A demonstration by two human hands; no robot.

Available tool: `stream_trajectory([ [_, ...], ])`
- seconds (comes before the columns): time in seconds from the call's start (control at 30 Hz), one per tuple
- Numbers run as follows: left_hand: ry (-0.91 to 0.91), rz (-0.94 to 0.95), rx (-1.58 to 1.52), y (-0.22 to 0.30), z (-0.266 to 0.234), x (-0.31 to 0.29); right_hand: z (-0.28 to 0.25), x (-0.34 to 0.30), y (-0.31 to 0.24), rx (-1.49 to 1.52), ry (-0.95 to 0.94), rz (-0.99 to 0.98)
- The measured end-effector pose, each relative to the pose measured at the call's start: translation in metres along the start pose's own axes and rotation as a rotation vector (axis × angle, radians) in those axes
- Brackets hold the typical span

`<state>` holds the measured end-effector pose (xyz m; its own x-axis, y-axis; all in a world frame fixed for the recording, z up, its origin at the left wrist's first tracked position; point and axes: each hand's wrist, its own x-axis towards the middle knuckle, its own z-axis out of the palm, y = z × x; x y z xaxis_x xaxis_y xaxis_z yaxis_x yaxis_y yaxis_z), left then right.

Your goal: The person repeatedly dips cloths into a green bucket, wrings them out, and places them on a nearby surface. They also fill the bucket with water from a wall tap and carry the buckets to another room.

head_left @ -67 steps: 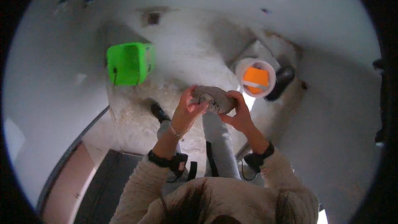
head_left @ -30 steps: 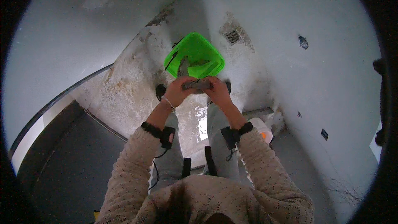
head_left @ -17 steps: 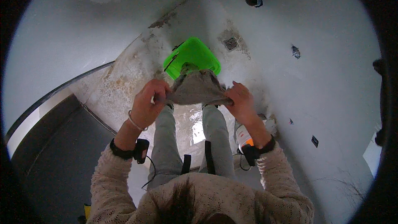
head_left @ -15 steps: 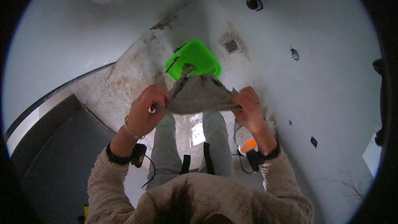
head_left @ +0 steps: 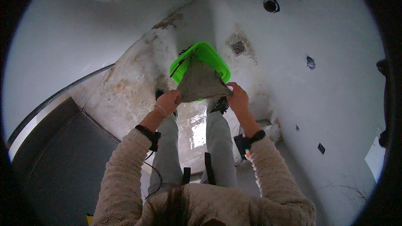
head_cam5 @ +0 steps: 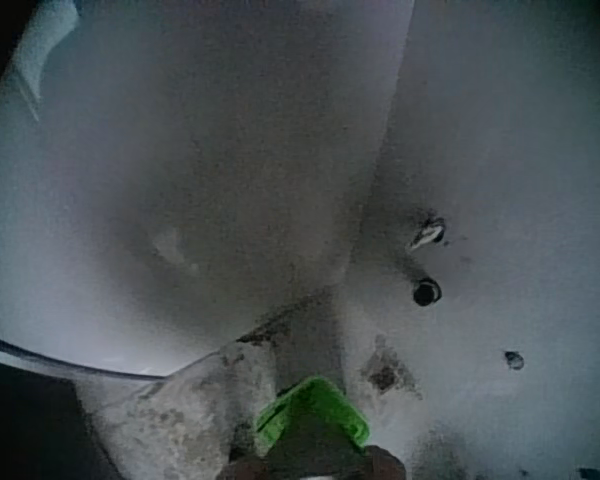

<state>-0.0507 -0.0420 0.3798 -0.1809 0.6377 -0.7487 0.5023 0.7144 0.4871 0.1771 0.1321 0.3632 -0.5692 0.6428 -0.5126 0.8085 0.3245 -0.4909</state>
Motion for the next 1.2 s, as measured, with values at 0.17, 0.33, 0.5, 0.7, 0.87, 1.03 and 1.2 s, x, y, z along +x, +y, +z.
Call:
stream_trajectory([
  [0.17,0.221,-0.308,-0.217,-0.010,0.048,0.071,0.087,0.052,0.032,0.304,-0.127,0.254],
  [0.33,0.568,-0.074,-0.320,-0.050,0.133,0.179,0.160,0.117,0.049,0.336,-0.085,0.112],
  [0.5,0.175,-0.006,-0.289,-0.107,0.217,0.289,0.216,0.158,0.067,1.141,-0.416,0.625],
  [0.7,-0.081,-0.034,0.366,-0.128,0.232,0.338,0.299,0.208,0.106,1.660,-0.533,0.692],
  [0.87,-0.198,-0.166,0.652,-0.115,0.216,0.353,0.357,0.236,0.137,1.424,-0.451,0.520],
  [1.03,-0.171,-0.247,0.693,-0.106,0.200,0.349,0.340,0.232,0.142,0.543,-0.288,0.344],
  [1.2,0.228,-0.136,-0.137,-0.092,0.169,0.289,0.248,0.178,0.091,0.110,-0.175,0.306],
])
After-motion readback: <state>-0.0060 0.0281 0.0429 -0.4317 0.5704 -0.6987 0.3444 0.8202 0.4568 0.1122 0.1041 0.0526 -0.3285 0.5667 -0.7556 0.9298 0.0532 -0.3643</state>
